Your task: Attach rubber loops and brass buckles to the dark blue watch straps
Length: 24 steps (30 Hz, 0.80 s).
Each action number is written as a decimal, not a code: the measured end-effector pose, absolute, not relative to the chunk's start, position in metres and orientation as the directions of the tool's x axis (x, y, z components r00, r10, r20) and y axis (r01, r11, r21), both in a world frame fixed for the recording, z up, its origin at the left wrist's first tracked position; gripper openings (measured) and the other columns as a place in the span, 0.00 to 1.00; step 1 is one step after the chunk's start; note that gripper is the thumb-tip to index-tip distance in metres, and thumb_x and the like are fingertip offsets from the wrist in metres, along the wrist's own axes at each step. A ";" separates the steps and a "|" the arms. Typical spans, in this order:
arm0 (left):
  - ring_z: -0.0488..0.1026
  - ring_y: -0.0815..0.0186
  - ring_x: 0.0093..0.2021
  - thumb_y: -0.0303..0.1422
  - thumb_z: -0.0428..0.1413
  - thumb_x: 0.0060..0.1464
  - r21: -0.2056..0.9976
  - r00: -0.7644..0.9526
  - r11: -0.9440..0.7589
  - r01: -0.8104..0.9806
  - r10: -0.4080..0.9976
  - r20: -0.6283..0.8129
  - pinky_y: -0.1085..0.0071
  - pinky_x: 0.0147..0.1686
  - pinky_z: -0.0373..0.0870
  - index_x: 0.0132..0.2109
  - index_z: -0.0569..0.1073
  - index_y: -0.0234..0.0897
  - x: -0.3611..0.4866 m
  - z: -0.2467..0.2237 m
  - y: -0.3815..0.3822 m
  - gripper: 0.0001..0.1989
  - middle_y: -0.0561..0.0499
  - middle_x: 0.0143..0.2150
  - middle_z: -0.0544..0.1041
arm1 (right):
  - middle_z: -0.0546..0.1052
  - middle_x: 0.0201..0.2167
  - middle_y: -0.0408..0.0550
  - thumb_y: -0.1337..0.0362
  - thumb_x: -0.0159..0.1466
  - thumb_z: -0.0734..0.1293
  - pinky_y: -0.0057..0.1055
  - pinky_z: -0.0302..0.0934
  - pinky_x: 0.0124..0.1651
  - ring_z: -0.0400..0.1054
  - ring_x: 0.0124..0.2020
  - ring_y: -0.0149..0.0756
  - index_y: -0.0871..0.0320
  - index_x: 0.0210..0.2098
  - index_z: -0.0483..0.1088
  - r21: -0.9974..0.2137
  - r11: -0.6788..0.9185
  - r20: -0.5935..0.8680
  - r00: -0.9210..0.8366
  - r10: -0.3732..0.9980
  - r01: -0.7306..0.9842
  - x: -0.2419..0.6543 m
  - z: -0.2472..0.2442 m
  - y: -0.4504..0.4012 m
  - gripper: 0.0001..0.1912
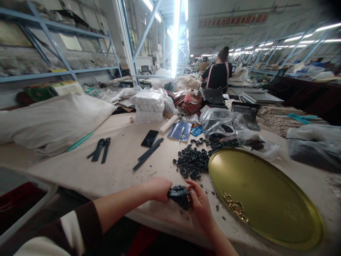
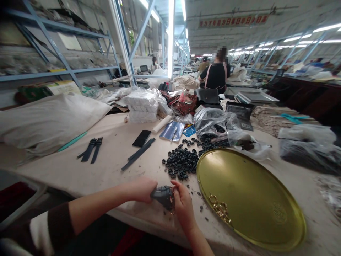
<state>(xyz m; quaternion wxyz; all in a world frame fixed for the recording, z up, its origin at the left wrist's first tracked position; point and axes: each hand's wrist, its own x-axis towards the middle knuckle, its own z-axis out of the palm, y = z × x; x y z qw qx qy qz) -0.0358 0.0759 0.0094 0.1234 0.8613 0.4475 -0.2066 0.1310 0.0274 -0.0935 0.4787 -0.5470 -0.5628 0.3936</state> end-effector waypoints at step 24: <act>0.67 0.70 0.26 0.34 0.48 0.48 0.780 0.478 0.085 0.620 0.747 -0.462 0.76 0.22 0.62 0.40 0.64 0.36 -0.135 0.035 0.068 0.11 0.54 0.29 0.68 | 0.71 0.42 0.53 0.49 0.58 0.58 0.35 0.63 0.46 0.66 0.44 0.40 0.58 0.50 0.59 -0.972 -0.024 0.013 0.159 0.987 0.232 0.122 -0.109 0.034 0.26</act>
